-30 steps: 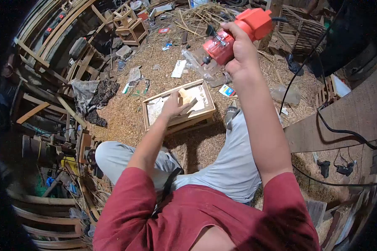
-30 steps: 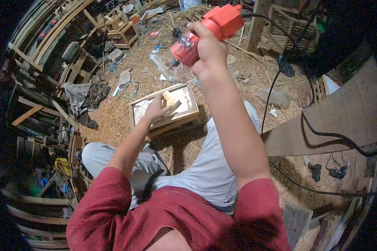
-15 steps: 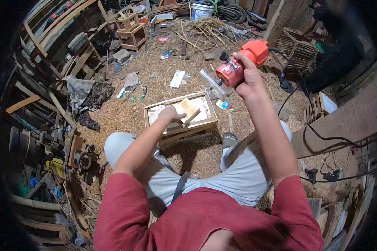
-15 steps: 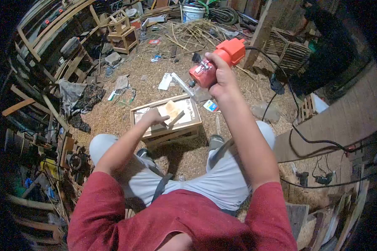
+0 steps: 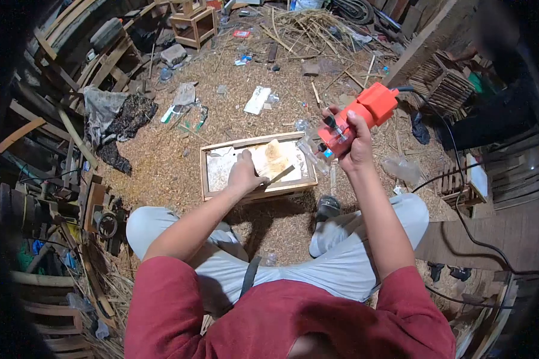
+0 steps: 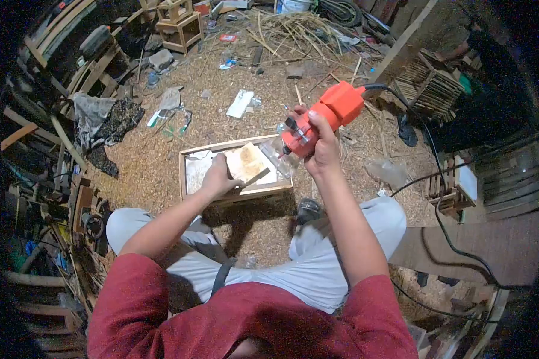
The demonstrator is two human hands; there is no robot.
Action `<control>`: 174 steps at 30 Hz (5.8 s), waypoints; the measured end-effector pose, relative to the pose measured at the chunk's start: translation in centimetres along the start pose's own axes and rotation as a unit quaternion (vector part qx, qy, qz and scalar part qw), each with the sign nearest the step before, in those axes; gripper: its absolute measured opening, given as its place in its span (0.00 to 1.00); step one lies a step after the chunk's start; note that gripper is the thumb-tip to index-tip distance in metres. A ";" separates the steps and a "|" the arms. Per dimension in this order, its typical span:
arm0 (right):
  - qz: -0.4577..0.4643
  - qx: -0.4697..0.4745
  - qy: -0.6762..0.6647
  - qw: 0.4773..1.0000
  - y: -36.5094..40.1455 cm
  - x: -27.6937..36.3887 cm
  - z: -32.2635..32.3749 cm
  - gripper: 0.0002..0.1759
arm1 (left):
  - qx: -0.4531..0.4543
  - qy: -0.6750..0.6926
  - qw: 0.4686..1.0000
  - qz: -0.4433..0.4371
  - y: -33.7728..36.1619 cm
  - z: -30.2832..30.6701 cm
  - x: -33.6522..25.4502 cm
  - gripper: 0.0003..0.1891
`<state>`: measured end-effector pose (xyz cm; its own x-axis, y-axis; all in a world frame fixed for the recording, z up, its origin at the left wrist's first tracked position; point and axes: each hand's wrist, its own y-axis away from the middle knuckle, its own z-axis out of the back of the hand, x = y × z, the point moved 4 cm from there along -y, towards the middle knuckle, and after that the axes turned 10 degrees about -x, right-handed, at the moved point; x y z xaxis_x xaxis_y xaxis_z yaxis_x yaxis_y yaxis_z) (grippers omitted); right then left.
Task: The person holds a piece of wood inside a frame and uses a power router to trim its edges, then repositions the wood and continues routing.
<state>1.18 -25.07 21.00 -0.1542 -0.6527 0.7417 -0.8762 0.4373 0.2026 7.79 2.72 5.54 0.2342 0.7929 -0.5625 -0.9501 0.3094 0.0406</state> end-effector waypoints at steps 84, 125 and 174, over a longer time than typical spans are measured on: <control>0.122 -0.018 0.254 0.959 -3.7 -10.0 -1.0 0.17 | -0.054 0.047 0.985 -0.157 -1.3 -3.9 1.3 0.72; 0.243 -0.026 0.267 0.932 -3.8 -15.9 1.7 0.24 | -0.134 -0.034 0.980 -0.142 -0.2 -4.9 2.2 0.69; 0.271 0.000 0.301 0.914 -4.0 -16.3 0.9 0.34 | -0.073 -0.040 0.986 -0.147 -0.5 -4.8 2.0 0.71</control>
<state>6.78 -16.75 7.55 -0.2863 0.1182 0.9508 -0.7456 0.5957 -0.2986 7.71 1.63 0.44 0.5131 0.7211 -0.4655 -0.8573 0.4574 -0.2363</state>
